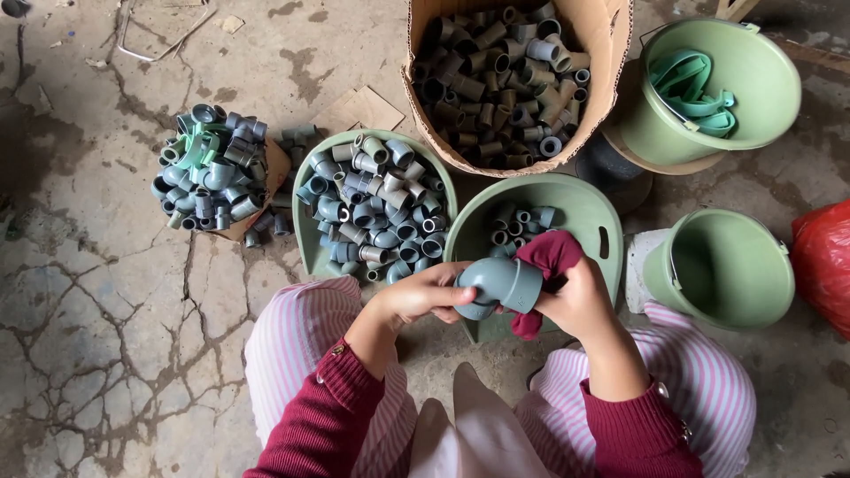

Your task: The person sits on the floor and wipes small grey plastic pipe fittings with a maroon cloth. They pick up fittings from a cardboard box, wipe them, and place them into a green basin. The process is repeated continuously throughout the clip.

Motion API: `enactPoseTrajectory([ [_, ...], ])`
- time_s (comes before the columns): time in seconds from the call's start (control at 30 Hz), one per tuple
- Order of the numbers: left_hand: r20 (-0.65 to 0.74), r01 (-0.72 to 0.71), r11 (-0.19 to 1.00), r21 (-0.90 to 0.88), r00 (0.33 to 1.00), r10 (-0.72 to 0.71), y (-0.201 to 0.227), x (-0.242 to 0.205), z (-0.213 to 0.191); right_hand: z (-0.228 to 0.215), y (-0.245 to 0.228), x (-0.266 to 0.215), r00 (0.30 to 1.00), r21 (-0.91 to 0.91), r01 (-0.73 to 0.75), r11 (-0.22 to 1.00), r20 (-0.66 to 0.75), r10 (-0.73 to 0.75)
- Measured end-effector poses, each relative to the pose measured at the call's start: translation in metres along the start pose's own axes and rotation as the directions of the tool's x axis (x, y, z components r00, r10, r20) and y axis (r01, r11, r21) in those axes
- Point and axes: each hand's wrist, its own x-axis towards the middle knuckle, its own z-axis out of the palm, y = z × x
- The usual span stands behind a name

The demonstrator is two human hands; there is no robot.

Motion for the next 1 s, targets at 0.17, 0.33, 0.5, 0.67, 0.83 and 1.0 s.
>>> enactPoseTrajectory([
  [0.17,-0.165,0.183,0.971,-0.155,0.964,-0.208,-0.039,0.011,-0.023,-0.016,0.024,0.000,0.947,-0.470,0.285,0.836,0.000,-0.323],
  [0.33,-0.186,0.324,0.879,-0.349,0.896,-0.404,-0.059,0.025,-0.031,-0.024,0.064,-0.007,0.875,-0.648,0.376,0.662,0.015,-0.483],
  [0.5,-0.313,0.201,0.977,-0.077,0.925,-0.215,-0.057,0.030,-0.021,-0.024,0.062,0.000,0.927,-0.649,0.242,0.721,-0.065,-0.370],
  [0.67,-0.272,0.137,0.981,0.139,0.957,-0.095,-0.043,0.021,-0.015,-0.025,0.056,0.006,0.962,-0.573,0.202,0.795,-0.034,-0.269],
  [0.83,-0.203,0.109,0.799,0.591,0.979,0.017,-0.022,0.007,-0.010,-0.018,0.056,0.004,1.000,-0.250,-0.008,0.968,-0.014,0.005],
  [1.0,0.025,-0.073,0.142,0.987,0.949,0.313,-0.013,-0.001,-0.012,-0.015,0.099,-0.008,0.886,0.091,-0.460,0.883,0.115,0.449],
])
